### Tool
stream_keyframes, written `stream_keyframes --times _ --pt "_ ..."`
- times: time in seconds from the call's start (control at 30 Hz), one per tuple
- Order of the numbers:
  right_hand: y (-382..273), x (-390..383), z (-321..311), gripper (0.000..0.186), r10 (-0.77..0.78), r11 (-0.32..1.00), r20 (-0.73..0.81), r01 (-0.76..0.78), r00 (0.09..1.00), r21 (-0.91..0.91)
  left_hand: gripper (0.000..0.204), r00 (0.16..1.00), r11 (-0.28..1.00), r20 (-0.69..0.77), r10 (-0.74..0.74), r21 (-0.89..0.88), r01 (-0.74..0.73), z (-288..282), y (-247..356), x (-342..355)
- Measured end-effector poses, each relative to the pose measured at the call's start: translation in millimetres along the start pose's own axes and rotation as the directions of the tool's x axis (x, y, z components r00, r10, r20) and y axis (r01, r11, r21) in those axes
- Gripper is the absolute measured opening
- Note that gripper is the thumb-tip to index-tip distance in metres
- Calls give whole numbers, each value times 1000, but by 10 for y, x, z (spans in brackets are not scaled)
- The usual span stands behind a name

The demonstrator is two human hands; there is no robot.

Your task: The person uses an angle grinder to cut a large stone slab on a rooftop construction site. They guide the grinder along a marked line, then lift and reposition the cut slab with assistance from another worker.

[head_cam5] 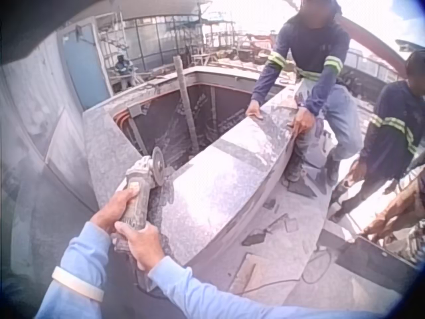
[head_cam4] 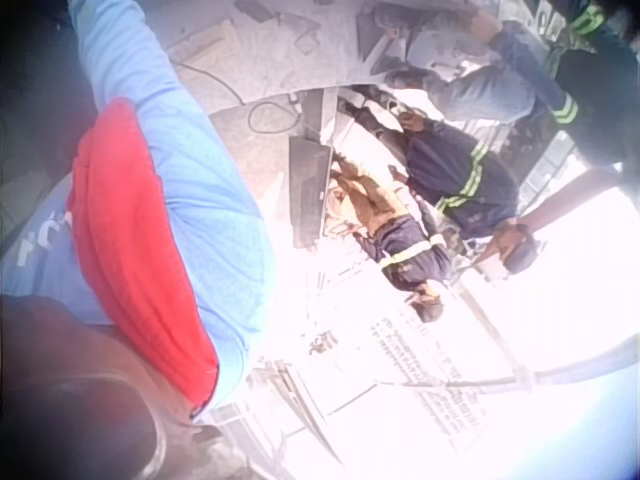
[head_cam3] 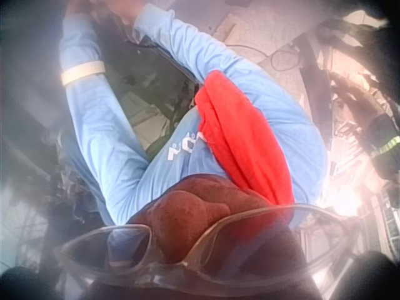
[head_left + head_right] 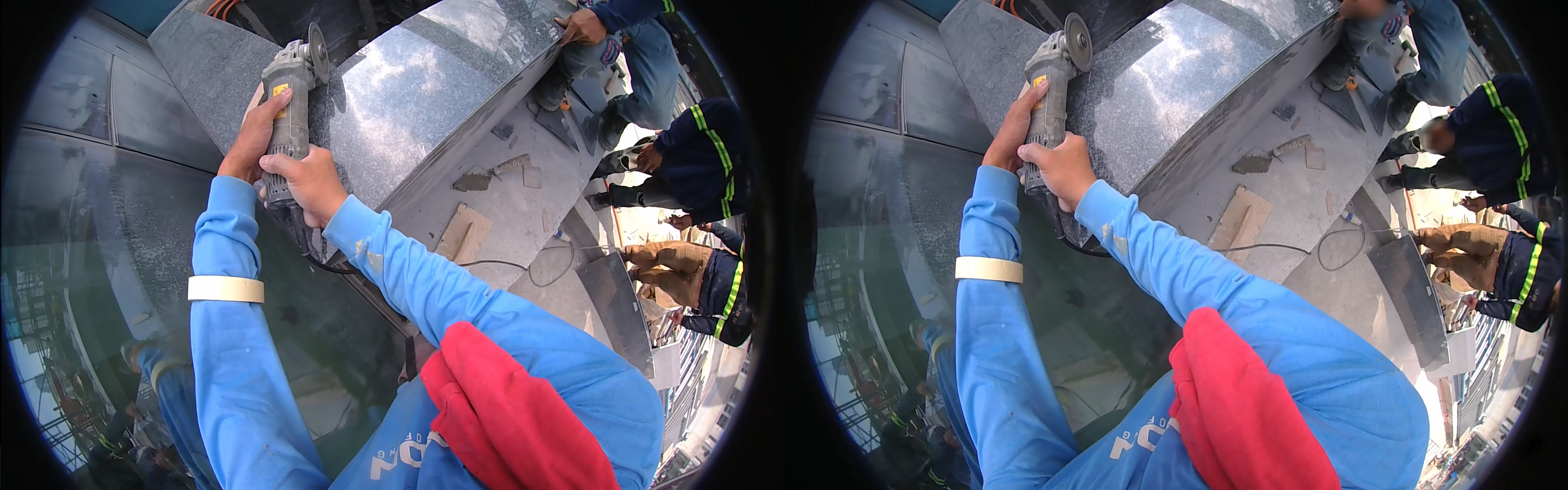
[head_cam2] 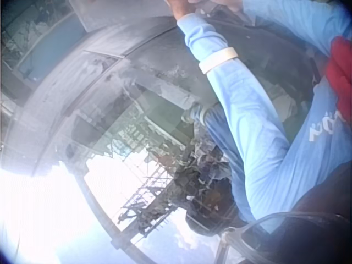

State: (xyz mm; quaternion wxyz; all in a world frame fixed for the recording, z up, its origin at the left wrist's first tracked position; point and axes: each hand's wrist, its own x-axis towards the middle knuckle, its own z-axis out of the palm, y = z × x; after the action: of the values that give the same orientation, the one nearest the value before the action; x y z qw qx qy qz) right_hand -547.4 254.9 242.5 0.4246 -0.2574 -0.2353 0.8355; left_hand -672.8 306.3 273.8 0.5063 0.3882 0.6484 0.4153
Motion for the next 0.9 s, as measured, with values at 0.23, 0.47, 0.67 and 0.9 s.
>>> stream_keyframes --times 0.23,0.47,0.67,0.9 --pt "17 74 -2 27 -15 1000 6 15 1000 0 57 1000 999 11 6 33 -7 6 48 24" --pt "24 79 6 27 -17 1000 14 17 1000 13 60 999 995 -1 35 89 -35 -4 43 29" --pt "33 87 9 26 -11 999 15 11 1000 32 59 999 996 -2 34 84 -34 -9 44 35" --pt "45 100 -8 27 -6 1000 19 5 1000 25 58 1000 998 30 6 55 -7 -18 42 34"
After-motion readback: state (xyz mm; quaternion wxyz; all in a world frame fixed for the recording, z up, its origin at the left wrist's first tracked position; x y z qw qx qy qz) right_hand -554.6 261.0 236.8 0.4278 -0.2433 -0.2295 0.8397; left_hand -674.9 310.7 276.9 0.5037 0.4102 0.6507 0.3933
